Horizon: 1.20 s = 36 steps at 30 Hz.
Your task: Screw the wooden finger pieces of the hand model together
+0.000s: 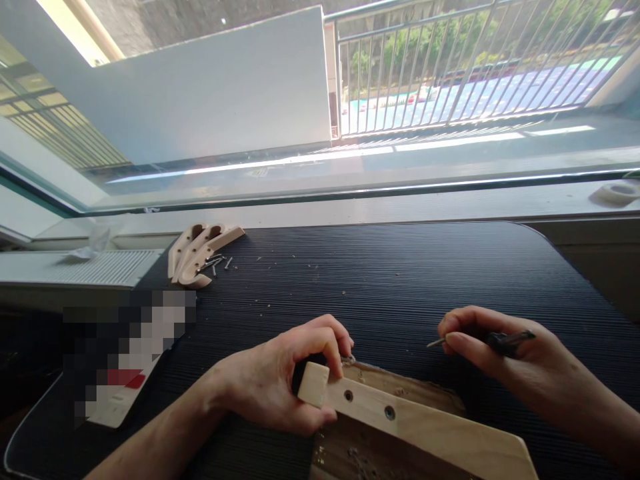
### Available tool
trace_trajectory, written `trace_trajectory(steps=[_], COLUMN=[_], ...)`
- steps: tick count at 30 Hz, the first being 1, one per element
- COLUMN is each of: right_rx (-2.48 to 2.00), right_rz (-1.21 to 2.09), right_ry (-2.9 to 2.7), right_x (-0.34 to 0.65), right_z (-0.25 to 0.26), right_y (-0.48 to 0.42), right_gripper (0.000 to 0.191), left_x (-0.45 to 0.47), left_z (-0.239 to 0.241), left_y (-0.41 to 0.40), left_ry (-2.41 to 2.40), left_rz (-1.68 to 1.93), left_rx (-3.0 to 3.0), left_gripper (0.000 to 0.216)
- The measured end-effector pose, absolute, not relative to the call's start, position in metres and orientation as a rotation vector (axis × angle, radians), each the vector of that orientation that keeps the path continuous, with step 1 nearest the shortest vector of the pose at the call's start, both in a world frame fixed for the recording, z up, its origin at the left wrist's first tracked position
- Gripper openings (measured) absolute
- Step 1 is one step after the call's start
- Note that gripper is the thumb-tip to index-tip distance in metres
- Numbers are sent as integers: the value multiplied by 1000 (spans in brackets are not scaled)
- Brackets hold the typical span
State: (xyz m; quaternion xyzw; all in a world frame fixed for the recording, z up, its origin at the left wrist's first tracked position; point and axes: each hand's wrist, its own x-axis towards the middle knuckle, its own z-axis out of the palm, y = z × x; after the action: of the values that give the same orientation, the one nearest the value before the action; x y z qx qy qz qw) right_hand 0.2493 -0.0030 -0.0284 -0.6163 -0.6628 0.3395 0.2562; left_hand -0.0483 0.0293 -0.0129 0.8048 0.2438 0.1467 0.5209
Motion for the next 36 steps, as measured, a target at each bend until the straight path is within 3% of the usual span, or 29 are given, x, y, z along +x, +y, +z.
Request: trace_trajectory(steps=[11, 15, 20, 28, 36], right_rx=[-1497, -1155, -1047, -1159, -1061], right_rz=[692, 962, 1138, 1088, 944], right_ry=[-1931, -2280, -2495, -2598, -2700], right_x=[244, 209, 163, 138, 126], right_z=[-4, 31, 47, 40, 46], right_y=[-9, -12, -7, -8, -11], right_gripper=[19, 8, 17, 24, 18], left_x=[-51, -55, -64, -76, -79], left_z=[-11, -10, -13, -20, -18], left_y=[30, 27, 23, 20, 18], left_ry=[606, 594, 591, 641, 643], left_rz=[348, 358, 375, 371, 365], left_rx=[1939, 1953, 1962, 1928, 1925], left_gripper=[31, 29, 29, 36, 39])
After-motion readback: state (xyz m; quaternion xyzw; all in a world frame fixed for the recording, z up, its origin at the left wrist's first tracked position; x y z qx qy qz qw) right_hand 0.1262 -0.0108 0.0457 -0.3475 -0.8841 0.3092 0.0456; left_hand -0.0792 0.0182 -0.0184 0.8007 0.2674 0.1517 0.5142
